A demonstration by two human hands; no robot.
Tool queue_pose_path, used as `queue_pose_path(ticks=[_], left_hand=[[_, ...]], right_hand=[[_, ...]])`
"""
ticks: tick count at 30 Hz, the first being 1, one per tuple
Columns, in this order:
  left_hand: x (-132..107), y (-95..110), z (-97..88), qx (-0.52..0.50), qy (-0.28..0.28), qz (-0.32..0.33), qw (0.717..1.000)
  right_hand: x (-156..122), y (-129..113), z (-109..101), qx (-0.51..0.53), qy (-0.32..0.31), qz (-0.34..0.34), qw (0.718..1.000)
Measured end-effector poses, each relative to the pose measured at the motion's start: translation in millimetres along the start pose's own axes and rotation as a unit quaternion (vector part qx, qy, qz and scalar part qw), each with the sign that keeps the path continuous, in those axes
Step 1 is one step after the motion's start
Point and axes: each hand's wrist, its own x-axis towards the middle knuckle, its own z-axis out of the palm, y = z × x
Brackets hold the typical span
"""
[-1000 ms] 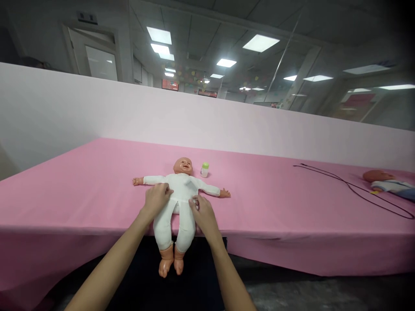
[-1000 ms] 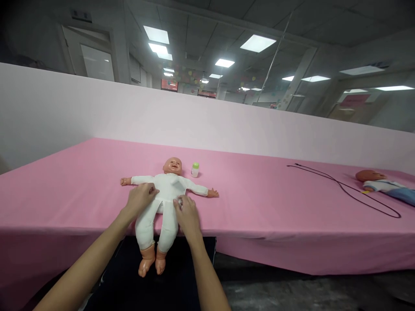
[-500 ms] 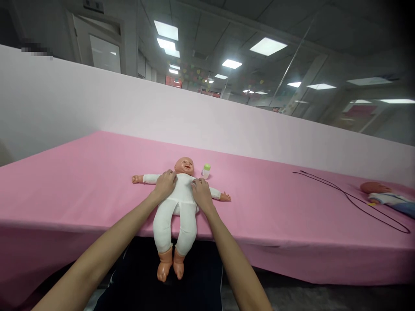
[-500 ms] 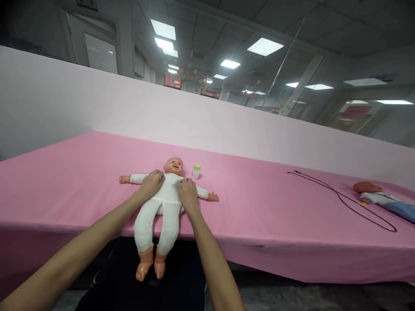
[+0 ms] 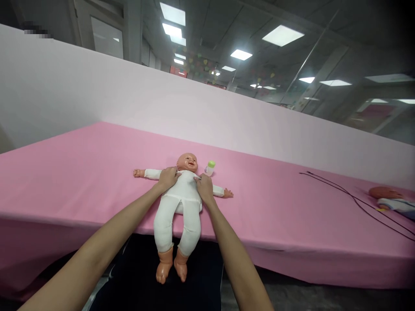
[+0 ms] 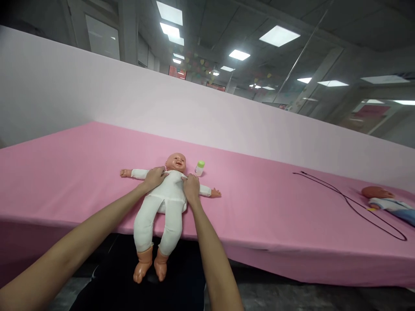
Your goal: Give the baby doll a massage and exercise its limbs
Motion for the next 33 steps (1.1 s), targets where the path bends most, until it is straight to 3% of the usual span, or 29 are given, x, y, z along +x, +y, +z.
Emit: queue_pose_path(ticks=[5,7,11,13,17,24,30,33], left_hand=[[-15.5,10.8,-9.2,0.011,0.057,0.032,0.998],[-23.7,15.5,-16.9,0.012,0.074,0.061,0.995],[-32.9,22.9,-25.0,-0.002,-0.009,0.1,0.995],[-32.6,25.6,-24.5,-0.001,-0.034,0.082,0.996],[-34.4,30.3,-28.3,-0.002,-0.025,0.046,0.999],[-83.3,36.1,-46.6,-0.008,-0.011,0.089,0.996],[-95.8,51.8,-43.3,0.044,-0.011,0.049,0.998],[-104.3,44.5,-54.2,0.014,-0.021,0.051,0.998]], right_hand=[[-16.2,-4.4,-12.1,-0.003,0.011,-0.027,1.0],[-28.0,-6.4,-16.1,-0.004,0.012,-0.068,0.998],[-46.7,-15.3,-17.5,0.008,-0.008,-0.152,0.988],[-48.3,-23.5,-17.9,-0.008,-0.006,-0.132,0.991],[-45.6,-36.6,-26.5,-0.043,-0.021,-0.099,0.994],[-87.5,-33.3,-39.5,-0.021,-0.041,-0.178,0.983],[-94.1,-57.3,-42.4,-0.094,-0.036,-0.081,0.992],[-104.1,-58.1,-54.9,-0.099,-0.056,-0.107,0.988]])
